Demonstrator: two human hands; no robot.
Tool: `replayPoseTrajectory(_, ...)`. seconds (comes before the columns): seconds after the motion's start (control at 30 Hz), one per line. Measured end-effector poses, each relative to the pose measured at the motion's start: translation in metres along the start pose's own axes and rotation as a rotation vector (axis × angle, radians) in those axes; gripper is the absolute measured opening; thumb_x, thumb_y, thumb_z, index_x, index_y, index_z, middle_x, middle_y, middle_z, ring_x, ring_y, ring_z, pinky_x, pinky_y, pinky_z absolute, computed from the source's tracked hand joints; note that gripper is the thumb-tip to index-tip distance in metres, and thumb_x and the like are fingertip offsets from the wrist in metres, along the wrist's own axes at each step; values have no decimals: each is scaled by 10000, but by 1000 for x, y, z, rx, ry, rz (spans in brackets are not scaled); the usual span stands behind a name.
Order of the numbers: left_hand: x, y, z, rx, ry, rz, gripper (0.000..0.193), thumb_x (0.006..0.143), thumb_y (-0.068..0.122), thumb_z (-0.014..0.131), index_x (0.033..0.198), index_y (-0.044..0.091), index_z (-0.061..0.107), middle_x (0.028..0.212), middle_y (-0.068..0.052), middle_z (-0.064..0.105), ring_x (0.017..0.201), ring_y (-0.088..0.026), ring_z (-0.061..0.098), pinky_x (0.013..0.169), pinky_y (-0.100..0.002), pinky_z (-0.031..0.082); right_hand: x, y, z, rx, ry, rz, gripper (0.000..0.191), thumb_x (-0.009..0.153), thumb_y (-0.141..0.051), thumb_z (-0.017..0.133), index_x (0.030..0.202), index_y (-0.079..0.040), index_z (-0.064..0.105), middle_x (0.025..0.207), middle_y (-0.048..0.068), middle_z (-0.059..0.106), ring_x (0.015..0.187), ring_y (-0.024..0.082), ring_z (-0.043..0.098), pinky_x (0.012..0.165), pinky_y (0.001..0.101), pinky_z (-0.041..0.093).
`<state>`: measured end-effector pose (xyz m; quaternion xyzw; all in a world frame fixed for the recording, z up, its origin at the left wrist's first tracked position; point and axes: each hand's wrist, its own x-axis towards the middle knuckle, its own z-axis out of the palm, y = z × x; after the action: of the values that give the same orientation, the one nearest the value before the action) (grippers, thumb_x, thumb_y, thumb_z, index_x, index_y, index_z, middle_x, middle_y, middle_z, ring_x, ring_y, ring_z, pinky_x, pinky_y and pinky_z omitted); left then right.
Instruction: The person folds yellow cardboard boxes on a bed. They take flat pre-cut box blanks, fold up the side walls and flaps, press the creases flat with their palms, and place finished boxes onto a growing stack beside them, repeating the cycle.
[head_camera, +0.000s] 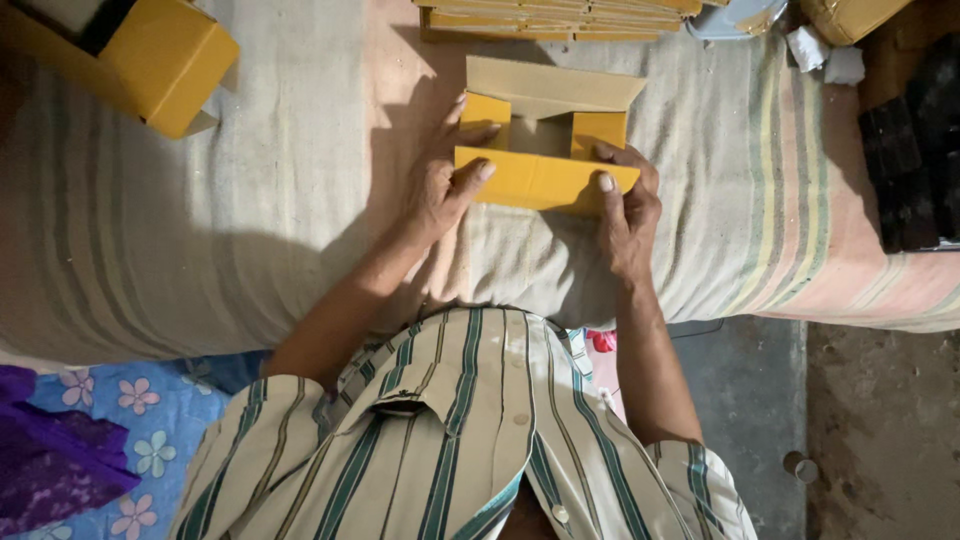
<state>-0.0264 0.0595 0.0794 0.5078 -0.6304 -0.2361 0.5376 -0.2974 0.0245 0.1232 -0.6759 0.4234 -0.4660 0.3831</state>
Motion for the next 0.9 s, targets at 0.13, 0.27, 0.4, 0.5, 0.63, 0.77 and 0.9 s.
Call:
replayPoseTrajectory(0.13,0,-1,14,-83,64,-21,430,1069,274,710,1424,52,612,1545,-120,572,1562,-324,417,1329,-490,373,3,7,10,42,108,14,322,1055,-202,673,1297,10,661,1348,120,593,1276,211,571,1130,342,456)
replayPoseTrajectory(0.27,11,-4,9,-64,80,40,981,974,346,849,1655,108,185,1734,-178,224,1571,-290,395,1348,-458,388,4,8,10,-55,129,-72,362,1058,-175,700,1358,7,612,1387,139,556,1321,244,552,1169,375,447)
replayPoseTrajectory(0.4,35,-7,2,199,-13,256,1283,893,348,959,1703,157,-18,1760,-183,60,1645,-373,147,1389,-528,169,3,11,10,26,69,-8,558,1095,-176,664,1569,-44,400,1502,159,513,1365,275,552,1176,427,506)
replayPoseTrajectory(0.5,41,-7,-2,171,-43,179,1346,791,412,1009,1660,90,33,1722,-202,114,1598,-385,183,1343,-530,175,7,16,5,28,20,10,830,1084,-176,661,1678,-66,91,1707,198,226,1407,314,485,1173,473,498)
replayPoseTrajectory(0.63,34,-11,-2,124,-38,102,1258,776,342,1008,1660,92,147,1704,-184,244,1585,-369,275,1330,-516,276,24,23,-5,81,-99,-135,917,1076,-174,703,1709,-107,44,1763,183,159,1544,308,400,1272,471,442)
replayPoseTrajectory(0.77,30,-20,2,51,7,87,1098,808,348,1015,1599,128,286,1612,-131,435,1528,-295,448,1315,-454,415,38,22,-3,27,-61,-70,675,1039,-201,669,1613,-82,333,1634,198,419,1468,300,473,1249,423,431)
replayPoseTrajectory(0.9,27,-24,4,305,48,271,911,831,392,1005,1528,217,446,1585,-59,491,1538,-245,424,1331,-436,394,34,7,3,-163,-13,-100,374,1122,-312,541,1402,-72,604,1575,170,536,1474,297,494,1274,400,388)
